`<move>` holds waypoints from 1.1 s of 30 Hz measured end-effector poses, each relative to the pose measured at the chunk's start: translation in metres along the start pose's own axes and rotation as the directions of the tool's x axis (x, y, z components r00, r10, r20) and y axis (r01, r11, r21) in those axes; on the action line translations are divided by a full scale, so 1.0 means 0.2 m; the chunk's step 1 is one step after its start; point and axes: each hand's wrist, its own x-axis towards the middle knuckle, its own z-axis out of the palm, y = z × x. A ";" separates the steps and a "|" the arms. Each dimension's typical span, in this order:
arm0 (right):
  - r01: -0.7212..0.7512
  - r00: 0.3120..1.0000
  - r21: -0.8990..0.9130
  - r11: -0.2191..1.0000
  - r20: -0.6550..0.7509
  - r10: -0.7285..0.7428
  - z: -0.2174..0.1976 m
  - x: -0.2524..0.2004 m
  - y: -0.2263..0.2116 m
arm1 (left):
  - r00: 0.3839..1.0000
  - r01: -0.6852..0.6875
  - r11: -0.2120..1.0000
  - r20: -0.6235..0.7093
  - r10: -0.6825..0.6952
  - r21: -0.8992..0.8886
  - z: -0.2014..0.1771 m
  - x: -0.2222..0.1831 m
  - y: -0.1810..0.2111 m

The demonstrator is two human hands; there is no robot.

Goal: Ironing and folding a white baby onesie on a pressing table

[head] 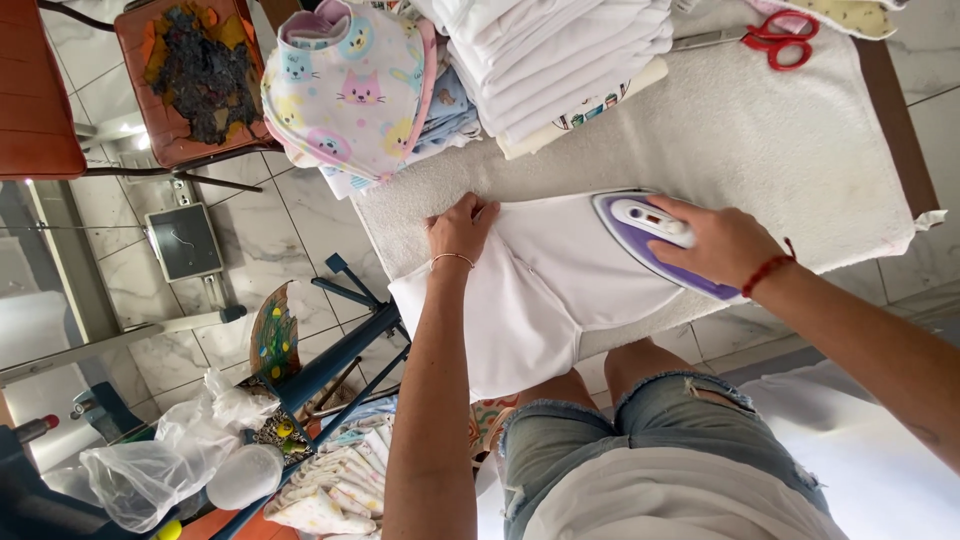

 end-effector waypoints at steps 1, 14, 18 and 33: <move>-0.040 0.999 0.039 0.998 -0.009 0.040 0.00 -0.02 0.03 | 1.000 0.000 1.000 0.000 0.000 -0.011 0.00 0.00 0.00; -0.208 0.978 0.052 0.977 0.019 0.207 -0.02 -0.22 0.16 | 1.000 0.022 0.995 0.001 -0.022 -0.093 -0.07 -0.08 0.09; -0.206 0.978 -0.013 0.978 -0.017 0.206 -0.04 -0.26 0.23 | 0.994 -0.074 0.981 -0.098 0.057 -0.181 -0.09 -0.17 0.07; 0.161 0.687 -0.482 0.861 -0.572 -0.449 -0.02 -0.10 0.13 | 0.815 -0.399 0.892 -0.364 0.451 0.211 -0.30 -0.67 -0.04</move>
